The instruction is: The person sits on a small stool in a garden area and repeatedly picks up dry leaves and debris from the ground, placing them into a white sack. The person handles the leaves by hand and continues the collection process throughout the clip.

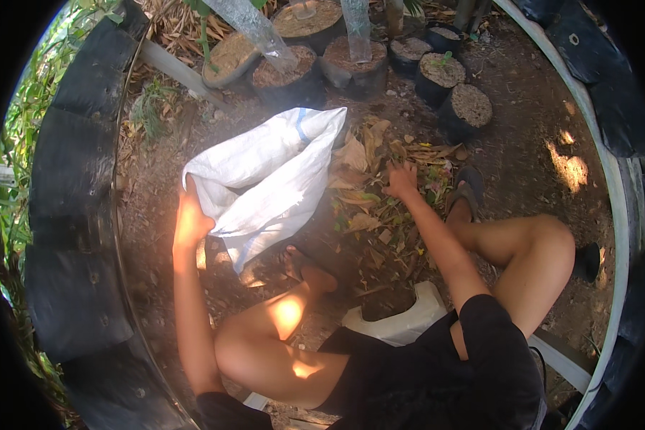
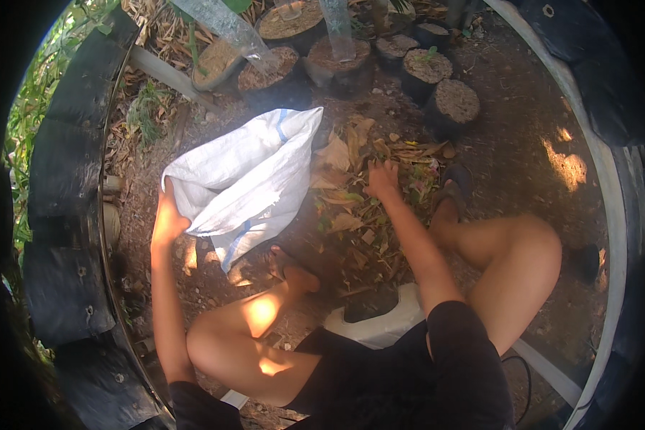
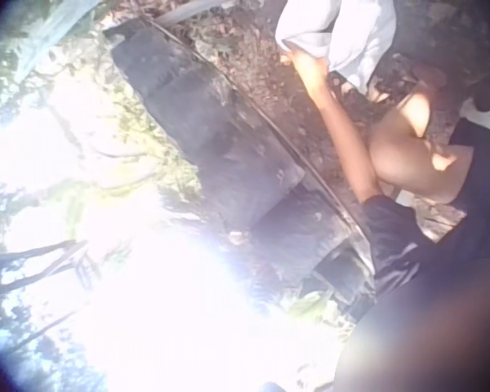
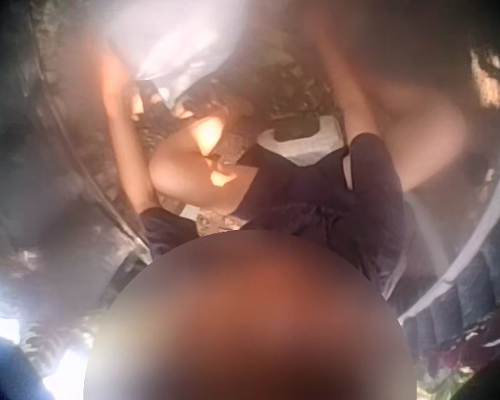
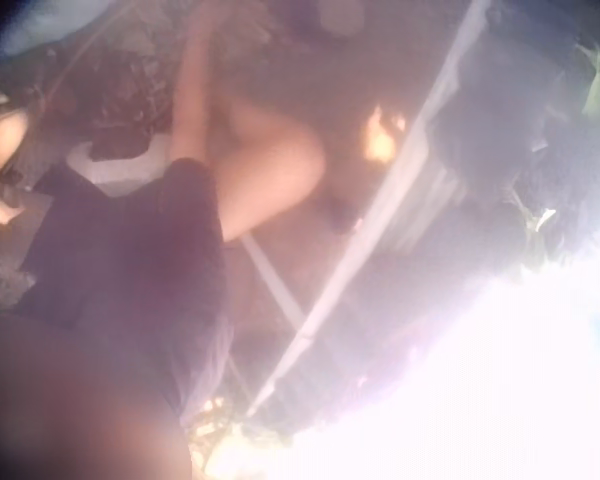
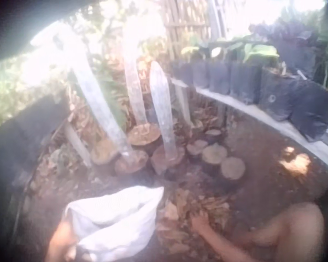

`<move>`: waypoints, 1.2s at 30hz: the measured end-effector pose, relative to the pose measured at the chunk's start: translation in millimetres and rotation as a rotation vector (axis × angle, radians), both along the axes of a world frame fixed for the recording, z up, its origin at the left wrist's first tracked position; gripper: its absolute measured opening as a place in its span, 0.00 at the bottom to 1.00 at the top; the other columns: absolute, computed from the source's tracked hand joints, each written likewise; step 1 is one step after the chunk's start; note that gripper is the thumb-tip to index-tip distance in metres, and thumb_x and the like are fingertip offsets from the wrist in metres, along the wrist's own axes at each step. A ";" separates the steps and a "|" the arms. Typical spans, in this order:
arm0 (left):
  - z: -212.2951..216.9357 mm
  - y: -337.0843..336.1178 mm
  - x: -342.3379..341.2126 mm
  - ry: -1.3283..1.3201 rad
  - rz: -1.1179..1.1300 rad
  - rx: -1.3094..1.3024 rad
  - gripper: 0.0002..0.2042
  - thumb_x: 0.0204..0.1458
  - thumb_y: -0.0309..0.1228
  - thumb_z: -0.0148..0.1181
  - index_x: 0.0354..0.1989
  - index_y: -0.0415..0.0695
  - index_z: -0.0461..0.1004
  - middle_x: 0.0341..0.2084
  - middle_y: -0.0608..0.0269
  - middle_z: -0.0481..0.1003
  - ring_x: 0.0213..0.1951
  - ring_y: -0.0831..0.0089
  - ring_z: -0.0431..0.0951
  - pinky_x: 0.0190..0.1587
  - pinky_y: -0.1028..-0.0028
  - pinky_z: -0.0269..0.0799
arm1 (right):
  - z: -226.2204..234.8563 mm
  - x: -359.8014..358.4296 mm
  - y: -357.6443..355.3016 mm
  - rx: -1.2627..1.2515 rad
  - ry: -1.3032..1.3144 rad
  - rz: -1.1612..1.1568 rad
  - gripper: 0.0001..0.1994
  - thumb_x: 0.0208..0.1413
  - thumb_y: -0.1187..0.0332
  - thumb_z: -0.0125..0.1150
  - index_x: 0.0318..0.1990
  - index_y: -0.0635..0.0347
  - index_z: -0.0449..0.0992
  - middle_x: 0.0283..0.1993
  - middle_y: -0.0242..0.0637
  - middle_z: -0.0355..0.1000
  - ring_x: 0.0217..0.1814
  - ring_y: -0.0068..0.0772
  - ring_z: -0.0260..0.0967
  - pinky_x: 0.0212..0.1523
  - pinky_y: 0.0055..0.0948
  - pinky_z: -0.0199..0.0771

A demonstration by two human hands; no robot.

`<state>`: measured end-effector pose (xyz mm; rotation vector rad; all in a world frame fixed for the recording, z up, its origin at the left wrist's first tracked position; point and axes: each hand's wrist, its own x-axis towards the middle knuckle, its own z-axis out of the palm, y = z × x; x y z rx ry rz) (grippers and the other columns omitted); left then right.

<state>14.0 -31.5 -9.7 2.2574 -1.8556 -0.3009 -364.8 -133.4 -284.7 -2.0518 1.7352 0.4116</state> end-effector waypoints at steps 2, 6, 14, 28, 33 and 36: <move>-2.9 -0.1 1.6 -0.034 -0.033 0.120 0.47 0.20 0.15 0.55 0.59 0.34 0.44 0.59 0.37 0.43 0.59 0.50 0.52 0.57 0.69 0.57 | 0.8 7.2 -1.1 0.094 0.061 -0.014 0.44 0.38 0.49 0.65 0.62 0.52 0.49 0.61 0.39 0.52 0.65 0.46 0.40 0.58 0.49 0.45; -0.2 -0.7 -3.9 -0.064 -0.032 0.390 0.51 0.16 0.19 0.59 0.61 0.44 0.46 0.59 0.37 0.38 0.57 0.48 0.54 0.55 0.69 0.61 | -7.6 16.2 -1.8 0.262 0.150 -0.057 0.42 0.40 0.47 0.62 0.62 0.51 0.49 0.61 0.37 0.53 0.65 0.43 0.38 0.56 0.50 0.46; 2.4 4.6 -8.3 -0.295 -0.043 0.295 0.48 0.08 0.24 0.68 0.53 0.42 0.58 0.61 0.46 0.41 0.52 0.48 0.61 0.52 0.65 0.64 | -38.2 28.6 28.2 0.072 0.114 -0.041 0.06 0.48 0.66 0.58 0.26 0.58 0.75 0.37 0.41 0.71 0.59 0.42 0.52 0.55 0.47 0.48; -11.1 1.2 -15.2 0.045 -0.074 0.728 0.19 0.25 0.40 0.69 0.17 0.35 0.73 0.16 0.52 0.73 0.22 0.66 0.73 0.27 0.70 0.67 | -36.9 19.4 65.9 0.006 -0.071 -0.252 0.45 0.37 0.40 0.58 0.58 0.65 0.54 0.54 0.47 0.59 0.60 0.47 0.49 0.56 0.43 0.52; -10.6 7.0 -3.2 -0.035 -0.158 0.490 0.17 0.24 0.34 0.66 0.19 0.35 0.68 0.19 0.48 0.71 0.25 0.56 0.73 0.30 0.66 0.66 | -25.2 35.8 67.3 0.056 -0.039 -0.212 0.49 0.31 0.33 0.56 0.57 0.62 0.56 0.55 0.48 0.58 0.60 0.46 0.49 0.56 0.45 0.48; -12.9 9.4 0.7 0.021 -0.125 0.343 0.13 0.29 0.26 0.57 0.27 0.37 0.65 0.22 0.44 0.70 0.29 0.51 0.71 0.32 0.63 0.65 | -19.4 51.5 81.4 0.033 -0.003 -0.109 0.50 0.29 0.34 0.59 0.58 0.61 0.55 0.54 0.46 0.60 0.57 0.44 0.51 0.55 0.43 0.48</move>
